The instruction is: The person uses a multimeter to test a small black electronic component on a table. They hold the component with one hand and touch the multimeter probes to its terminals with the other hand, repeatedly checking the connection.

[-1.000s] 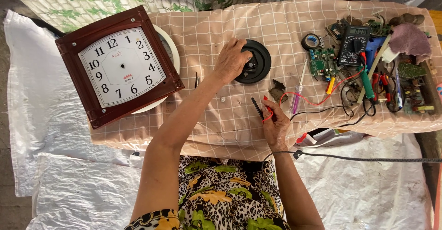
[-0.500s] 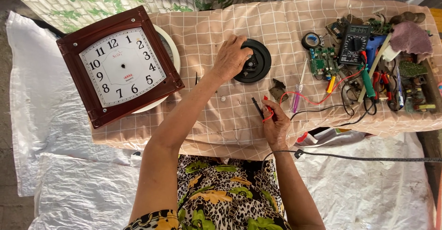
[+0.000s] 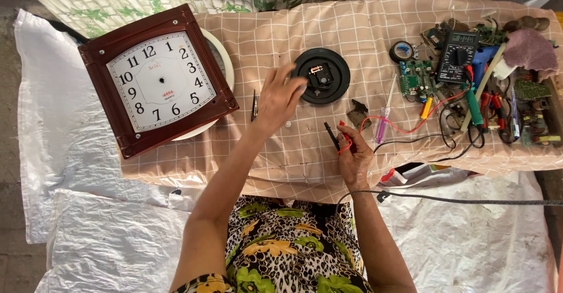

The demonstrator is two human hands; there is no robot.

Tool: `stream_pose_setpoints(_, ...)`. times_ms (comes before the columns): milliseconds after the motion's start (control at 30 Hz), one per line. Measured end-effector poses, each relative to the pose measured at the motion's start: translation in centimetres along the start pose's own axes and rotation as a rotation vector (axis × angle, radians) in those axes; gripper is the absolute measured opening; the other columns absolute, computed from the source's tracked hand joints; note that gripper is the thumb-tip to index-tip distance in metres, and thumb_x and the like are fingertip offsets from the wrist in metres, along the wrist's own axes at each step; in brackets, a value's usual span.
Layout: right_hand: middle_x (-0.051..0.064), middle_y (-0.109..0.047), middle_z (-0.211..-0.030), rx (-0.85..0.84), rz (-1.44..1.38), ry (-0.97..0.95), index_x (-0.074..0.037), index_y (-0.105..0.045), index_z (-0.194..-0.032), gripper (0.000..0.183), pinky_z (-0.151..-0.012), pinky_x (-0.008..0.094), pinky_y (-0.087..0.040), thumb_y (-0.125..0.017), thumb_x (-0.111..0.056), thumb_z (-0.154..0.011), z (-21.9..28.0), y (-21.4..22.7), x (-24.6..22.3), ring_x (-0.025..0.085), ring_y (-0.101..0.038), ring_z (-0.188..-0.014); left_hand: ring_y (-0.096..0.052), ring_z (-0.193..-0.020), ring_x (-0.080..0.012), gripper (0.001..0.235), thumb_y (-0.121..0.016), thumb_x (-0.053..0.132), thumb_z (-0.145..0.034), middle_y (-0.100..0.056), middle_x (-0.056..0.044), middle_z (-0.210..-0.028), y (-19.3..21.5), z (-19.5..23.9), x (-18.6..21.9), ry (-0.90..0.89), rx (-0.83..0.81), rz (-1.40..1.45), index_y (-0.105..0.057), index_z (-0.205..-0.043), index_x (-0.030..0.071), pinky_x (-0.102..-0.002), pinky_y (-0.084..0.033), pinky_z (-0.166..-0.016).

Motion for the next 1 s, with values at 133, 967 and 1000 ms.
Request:
stream_pose_setpoints(133,0.007,-0.067,-0.091,-0.038,0.029,0.01,-0.007,-0.075,-0.118,0.017,-0.08,0.031,-0.053,-0.066,-0.007,-0.104,-0.5,-0.7,-0.8,0.011,-0.057,-0.085,-0.058,-0.104,-0.0333,0.011,-0.072,0.009,-0.094,-0.059,-0.014,-0.128,2.7,3.9,1.4,0.042,0.069,-0.06,-0.073,-0.104,0.012,-0.041,-0.052,-0.091)
stream_pose_setpoints(967,0.009,-0.067,-0.088,-0.016,0.098,0.031,-0.01,-0.077,-0.118,0.018,-0.077,0.033,-0.051,-0.068,-0.008,-0.103,-0.5,-0.9,-1.4,0.013,-0.055,-0.081,-0.059,-0.103,-0.0305,0.017,-0.068,0.024,-0.097,-0.062,-0.009,-0.117,-4.9,0.9,0.4,0.0,0.061,-0.13,-0.074,-0.11,0.016,-0.04,-0.049,-0.086)
stream_pose_setpoints(1000,0.01,-0.067,-0.09,-0.008,0.1,0.04,-0.01,-0.077,-0.117,0.017,-0.077,0.034,-0.051,-0.068,-0.007,-0.103,-0.6,-0.8,-1.1,0.014,-0.054,-0.082,-0.056,-0.107,-0.0285,0.016,-0.07,0.026,-0.094,-0.061,-0.007,-0.118,-5.7,-0.2,0.3,0.017,-0.001,-0.144,-0.076,-0.106,0.016,-0.038,-0.048,-0.086)
Point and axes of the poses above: each hand's wrist, its own z-axis away from the middle knuckle, its own y-axis out of the back of the hand, x = y × z, the point moved 4 cm from there along -z, towards the middle knuckle
